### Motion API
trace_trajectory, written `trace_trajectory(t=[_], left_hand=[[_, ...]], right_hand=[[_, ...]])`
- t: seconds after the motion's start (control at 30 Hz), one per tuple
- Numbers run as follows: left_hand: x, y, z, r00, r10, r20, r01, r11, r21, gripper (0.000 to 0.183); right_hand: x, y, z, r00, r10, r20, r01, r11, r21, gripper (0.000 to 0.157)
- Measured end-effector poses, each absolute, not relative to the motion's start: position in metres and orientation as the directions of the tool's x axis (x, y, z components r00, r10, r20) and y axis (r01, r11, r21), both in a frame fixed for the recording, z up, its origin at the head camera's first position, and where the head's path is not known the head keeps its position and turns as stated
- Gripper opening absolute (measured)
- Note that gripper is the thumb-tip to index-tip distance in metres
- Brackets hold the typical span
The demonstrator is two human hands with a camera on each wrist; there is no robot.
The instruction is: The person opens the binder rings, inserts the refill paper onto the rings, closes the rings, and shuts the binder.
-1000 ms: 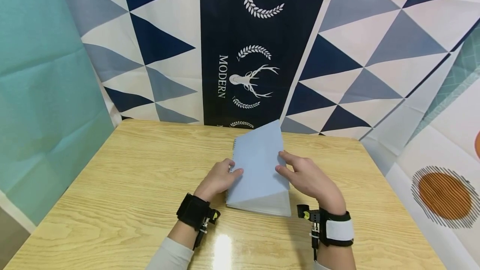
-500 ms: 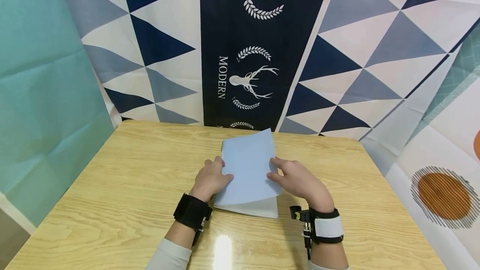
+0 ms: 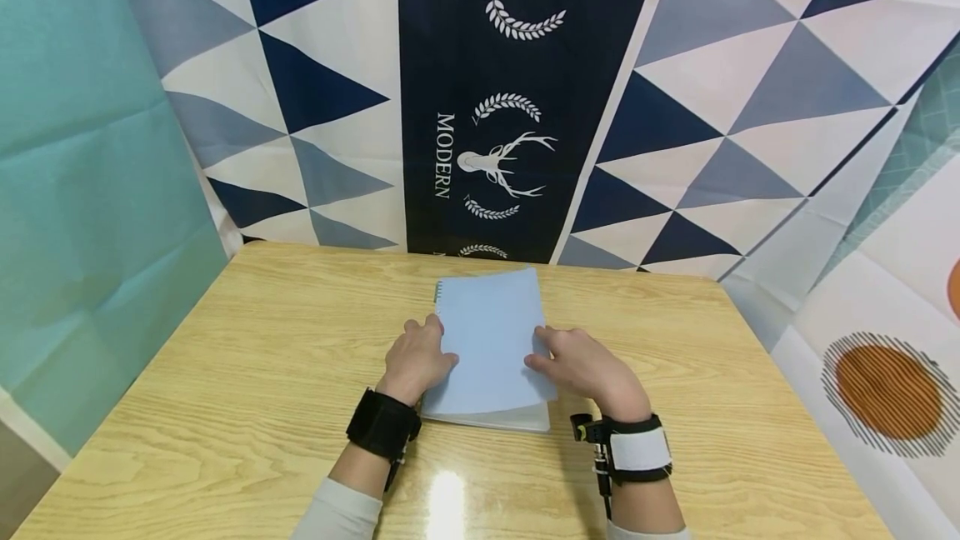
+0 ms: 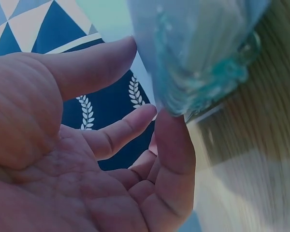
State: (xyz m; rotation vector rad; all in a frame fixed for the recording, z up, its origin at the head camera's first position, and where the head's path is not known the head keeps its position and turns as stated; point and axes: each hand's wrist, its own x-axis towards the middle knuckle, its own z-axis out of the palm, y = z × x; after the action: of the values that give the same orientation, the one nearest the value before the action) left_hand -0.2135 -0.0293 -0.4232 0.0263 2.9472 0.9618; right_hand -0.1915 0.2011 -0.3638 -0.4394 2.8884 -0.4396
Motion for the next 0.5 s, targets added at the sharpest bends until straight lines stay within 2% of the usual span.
trace_trajectory(t=[0.5], left_hand=[[-0.2111,-0.0254,-0.4248,-0.998,0.064,-0.021,0.042,0.838,0.543,0.046]], right_hand=[[-0.1923,0.2031,-0.3731,-0.926,-0.281,-0.253,-0.192,0.926,-0.324,0.057]])
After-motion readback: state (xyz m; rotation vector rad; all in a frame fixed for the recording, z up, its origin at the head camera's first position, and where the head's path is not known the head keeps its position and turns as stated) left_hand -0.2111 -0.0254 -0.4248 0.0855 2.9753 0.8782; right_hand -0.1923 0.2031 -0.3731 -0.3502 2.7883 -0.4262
